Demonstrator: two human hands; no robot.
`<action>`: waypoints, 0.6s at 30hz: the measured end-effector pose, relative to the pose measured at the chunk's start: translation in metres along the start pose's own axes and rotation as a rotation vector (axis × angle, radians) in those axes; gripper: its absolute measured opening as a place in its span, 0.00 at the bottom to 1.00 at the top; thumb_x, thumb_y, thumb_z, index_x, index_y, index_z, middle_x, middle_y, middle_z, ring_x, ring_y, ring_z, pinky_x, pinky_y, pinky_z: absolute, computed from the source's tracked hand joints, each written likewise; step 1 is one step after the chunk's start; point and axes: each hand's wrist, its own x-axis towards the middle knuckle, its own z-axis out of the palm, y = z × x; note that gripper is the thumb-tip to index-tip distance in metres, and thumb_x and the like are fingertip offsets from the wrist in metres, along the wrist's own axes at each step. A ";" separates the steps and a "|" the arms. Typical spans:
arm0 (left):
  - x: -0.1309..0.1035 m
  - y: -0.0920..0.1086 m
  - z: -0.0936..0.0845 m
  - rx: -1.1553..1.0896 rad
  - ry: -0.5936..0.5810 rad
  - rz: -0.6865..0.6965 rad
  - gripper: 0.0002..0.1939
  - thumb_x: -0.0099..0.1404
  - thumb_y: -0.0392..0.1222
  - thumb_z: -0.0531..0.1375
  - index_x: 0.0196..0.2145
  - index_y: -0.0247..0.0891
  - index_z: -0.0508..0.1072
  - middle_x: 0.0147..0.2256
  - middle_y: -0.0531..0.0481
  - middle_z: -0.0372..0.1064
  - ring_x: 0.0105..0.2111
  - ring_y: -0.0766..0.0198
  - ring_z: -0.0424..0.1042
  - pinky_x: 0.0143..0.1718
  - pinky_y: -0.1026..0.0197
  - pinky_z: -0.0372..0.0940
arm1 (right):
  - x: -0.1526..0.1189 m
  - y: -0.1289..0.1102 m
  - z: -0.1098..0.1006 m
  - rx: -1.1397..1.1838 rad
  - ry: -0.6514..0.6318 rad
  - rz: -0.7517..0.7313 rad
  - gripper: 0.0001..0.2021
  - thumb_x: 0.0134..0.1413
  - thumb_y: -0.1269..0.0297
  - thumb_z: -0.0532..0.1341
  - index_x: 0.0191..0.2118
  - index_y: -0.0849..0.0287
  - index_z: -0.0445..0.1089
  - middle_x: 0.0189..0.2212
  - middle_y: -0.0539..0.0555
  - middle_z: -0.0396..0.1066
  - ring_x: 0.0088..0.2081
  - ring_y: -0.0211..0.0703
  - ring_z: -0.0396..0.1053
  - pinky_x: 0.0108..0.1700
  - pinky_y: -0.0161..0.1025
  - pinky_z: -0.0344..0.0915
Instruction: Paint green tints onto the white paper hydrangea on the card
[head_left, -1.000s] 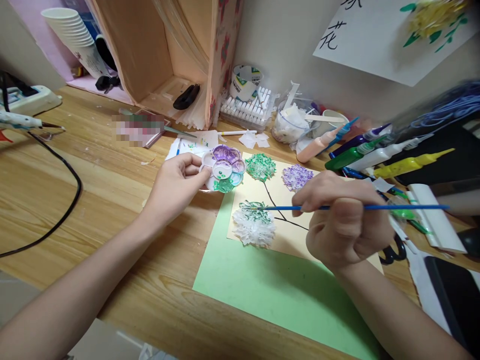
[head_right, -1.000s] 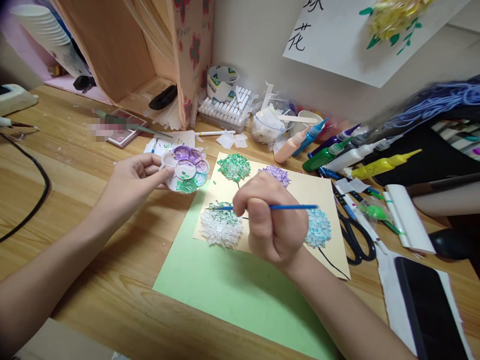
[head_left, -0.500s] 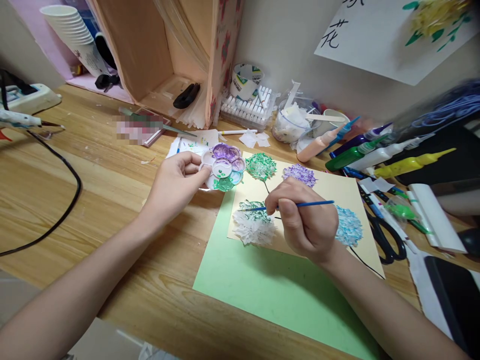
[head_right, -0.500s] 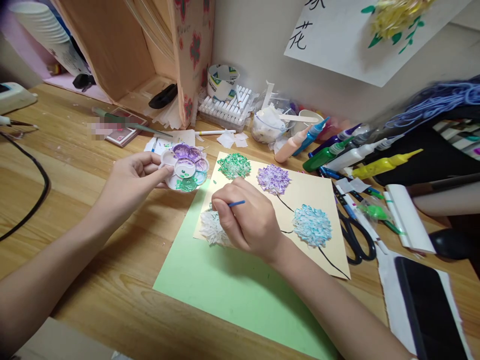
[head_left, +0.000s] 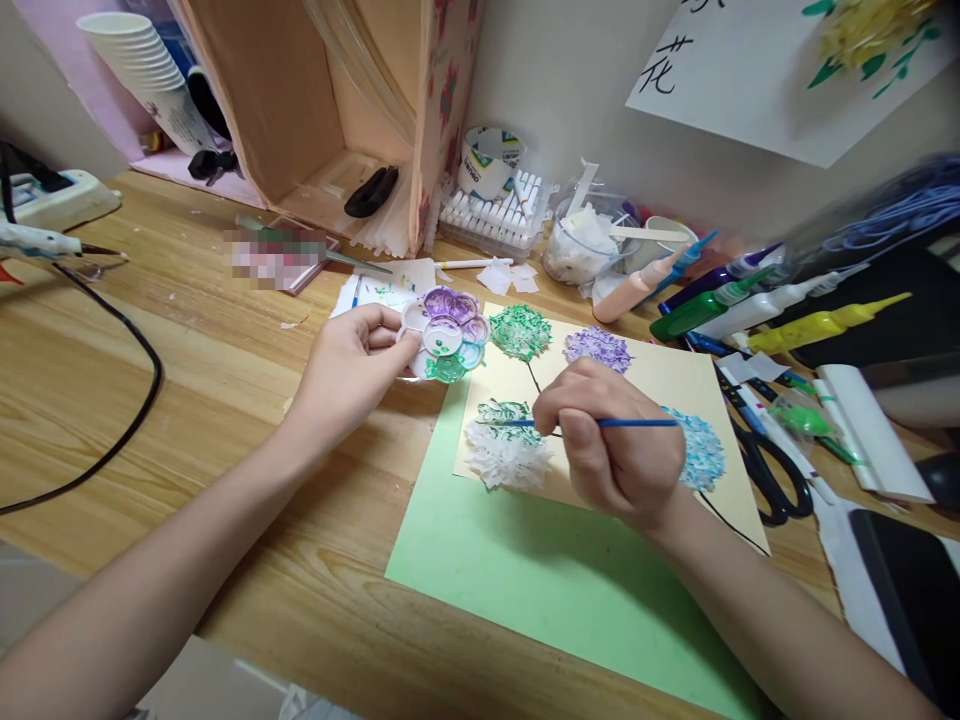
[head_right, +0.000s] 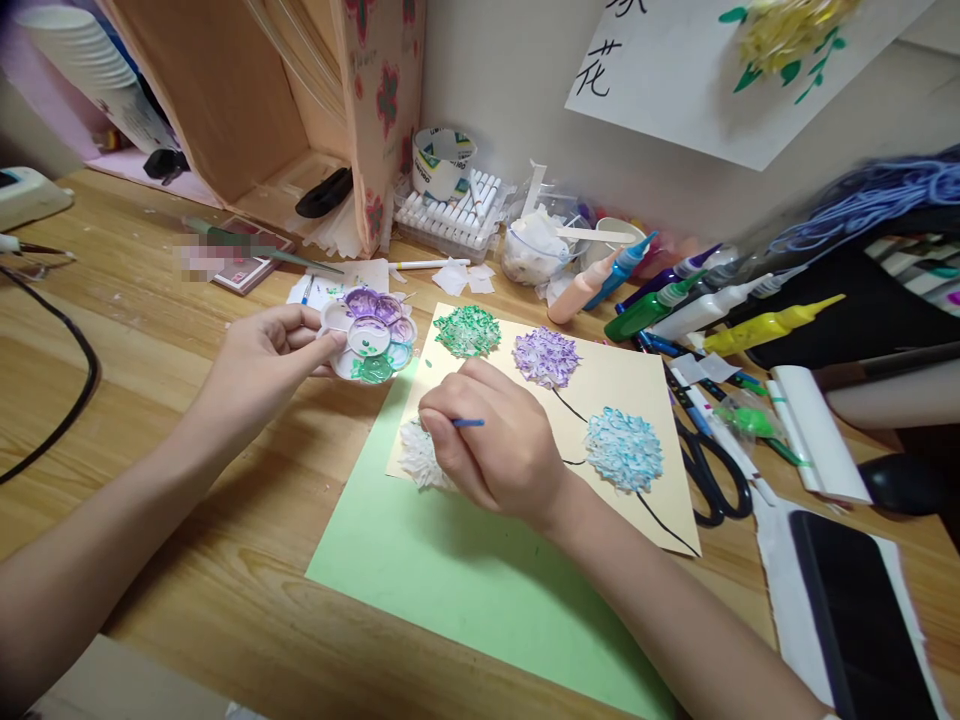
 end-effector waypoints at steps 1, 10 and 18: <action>0.000 0.000 0.000 0.000 -0.001 0.002 0.03 0.55 0.38 0.62 0.27 0.37 0.70 0.21 0.54 0.71 0.23 0.67 0.71 0.28 0.67 0.65 | 0.000 -0.001 -0.001 0.002 0.015 0.000 0.10 0.64 0.70 0.47 0.32 0.58 0.62 0.21 0.50 0.63 0.23 0.37 0.57 0.27 0.39 0.56; 0.000 0.001 0.000 0.000 -0.001 -0.007 0.04 0.55 0.38 0.62 0.27 0.37 0.70 0.21 0.54 0.71 0.23 0.67 0.71 0.28 0.66 0.65 | 0.001 -0.003 -0.002 -0.017 -0.019 -0.012 0.12 0.64 0.70 0.47 0.30 0.58 0.62 0.20 0.50 0.63 0.23 0.37 0.58 0.27 0.38 0.56; 0.000 0.000 0.000 0.007 0.002 -0.011 0.04 0.55 0.39 0.62 0.27 0.37 0.70 0.21 0.54 0.71 0.23 0.67 0.71 0.28 0.66 0.65 | 0.001 -0.002 -0.003 -0.022 -0.024 -0.023 0.11 0.64 0.70 0.48 0.31 0.58 0.61 0.20 0.50 0.63 0.23 0.37 0.58 0.27 0.38 0.56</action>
